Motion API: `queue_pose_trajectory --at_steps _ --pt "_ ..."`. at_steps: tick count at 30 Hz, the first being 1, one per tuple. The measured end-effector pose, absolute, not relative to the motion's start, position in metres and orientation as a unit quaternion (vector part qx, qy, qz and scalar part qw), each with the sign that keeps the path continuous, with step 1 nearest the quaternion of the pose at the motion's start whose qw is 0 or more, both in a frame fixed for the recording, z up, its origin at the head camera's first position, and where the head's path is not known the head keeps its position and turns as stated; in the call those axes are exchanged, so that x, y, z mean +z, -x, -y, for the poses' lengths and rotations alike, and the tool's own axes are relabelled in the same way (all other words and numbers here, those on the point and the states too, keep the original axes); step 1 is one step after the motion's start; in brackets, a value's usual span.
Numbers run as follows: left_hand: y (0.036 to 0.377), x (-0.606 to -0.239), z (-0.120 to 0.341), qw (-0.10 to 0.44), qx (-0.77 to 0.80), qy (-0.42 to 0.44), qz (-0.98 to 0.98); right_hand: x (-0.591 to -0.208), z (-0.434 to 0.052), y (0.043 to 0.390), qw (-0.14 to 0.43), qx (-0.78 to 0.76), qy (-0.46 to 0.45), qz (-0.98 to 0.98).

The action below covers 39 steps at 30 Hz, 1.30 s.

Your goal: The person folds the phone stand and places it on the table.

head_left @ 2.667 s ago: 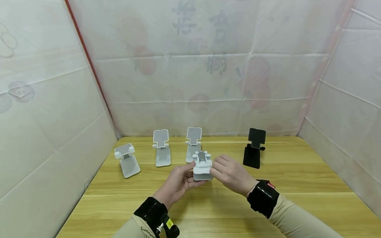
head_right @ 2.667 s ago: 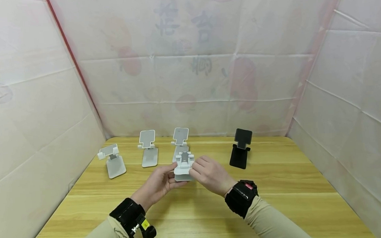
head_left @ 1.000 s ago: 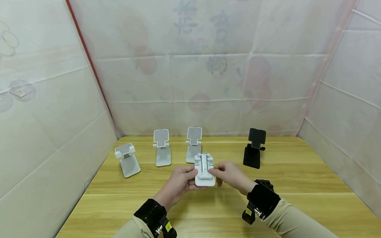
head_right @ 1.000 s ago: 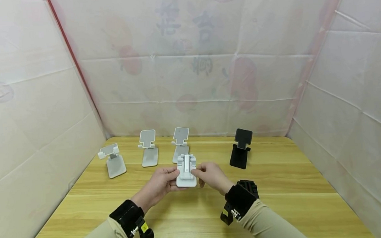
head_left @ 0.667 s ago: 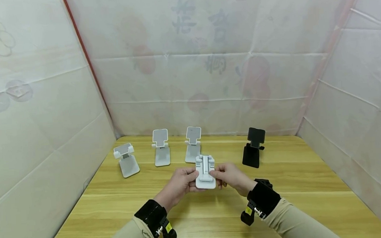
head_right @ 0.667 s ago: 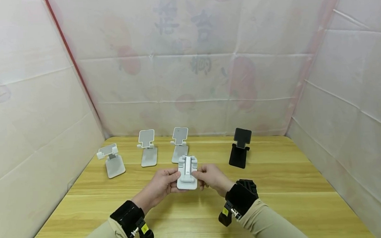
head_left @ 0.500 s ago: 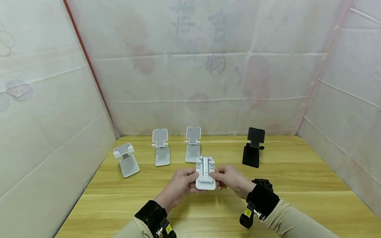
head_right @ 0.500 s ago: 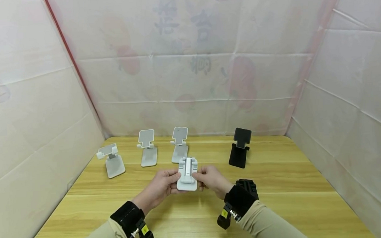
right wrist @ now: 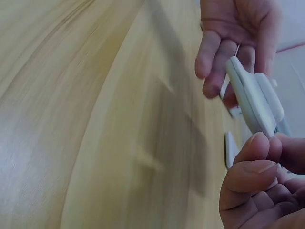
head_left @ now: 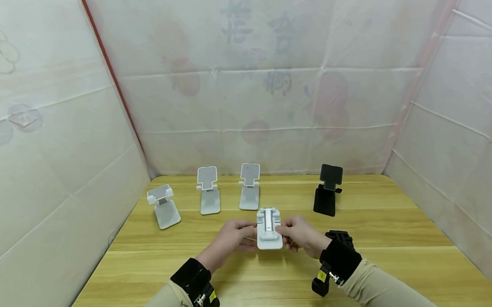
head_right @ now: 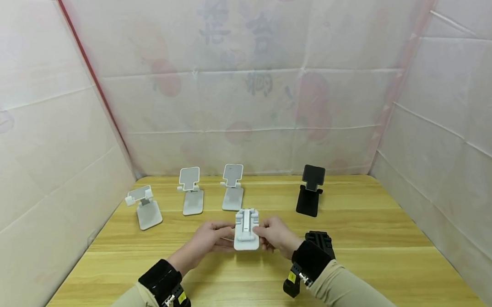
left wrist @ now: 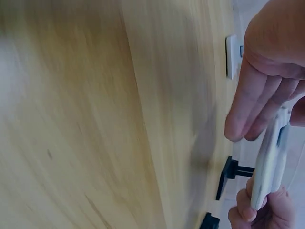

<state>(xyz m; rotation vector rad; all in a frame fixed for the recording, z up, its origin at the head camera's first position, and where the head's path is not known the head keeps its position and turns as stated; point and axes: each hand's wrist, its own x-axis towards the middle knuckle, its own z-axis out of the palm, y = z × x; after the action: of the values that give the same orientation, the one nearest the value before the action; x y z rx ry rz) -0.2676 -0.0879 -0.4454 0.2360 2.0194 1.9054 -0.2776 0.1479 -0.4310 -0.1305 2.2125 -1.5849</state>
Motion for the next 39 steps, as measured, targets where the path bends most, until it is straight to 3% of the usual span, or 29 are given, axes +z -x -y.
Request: queue_pose_trajectory --at_steps 5,11,15,26,39 --pt "0.265 -0.443 0.093 0.134 0.604 -0.088 -0.781 -0.438 -0.152 0.278 0.206 -0.544 0.028 -0.813" --pt "0.264 -0.442 0.1 0.054 0.448 -0.164 -0.877 -0.448 -0.156 0.276 0.205 -0.524 0.018 -0.826" --pt "0.263 -0.444 0.107 0.032 0.361 -0.187 -0.913 -0.456 -0.16 0.277 0.206 -0.52 0.019 -0.829" --pt "0.261 -0.454 0.131 0.038 0.188 -0.13 -0.973 -0.463 -0.164 0.277 0.211 -0.512 0.003 -0.833" --pt "0.258 -0.452 0.148 0.094 0.148 -0.11 -0.978 -0.455 -0.16 0.272 0.216 -0.449 -0.004 -0.867"
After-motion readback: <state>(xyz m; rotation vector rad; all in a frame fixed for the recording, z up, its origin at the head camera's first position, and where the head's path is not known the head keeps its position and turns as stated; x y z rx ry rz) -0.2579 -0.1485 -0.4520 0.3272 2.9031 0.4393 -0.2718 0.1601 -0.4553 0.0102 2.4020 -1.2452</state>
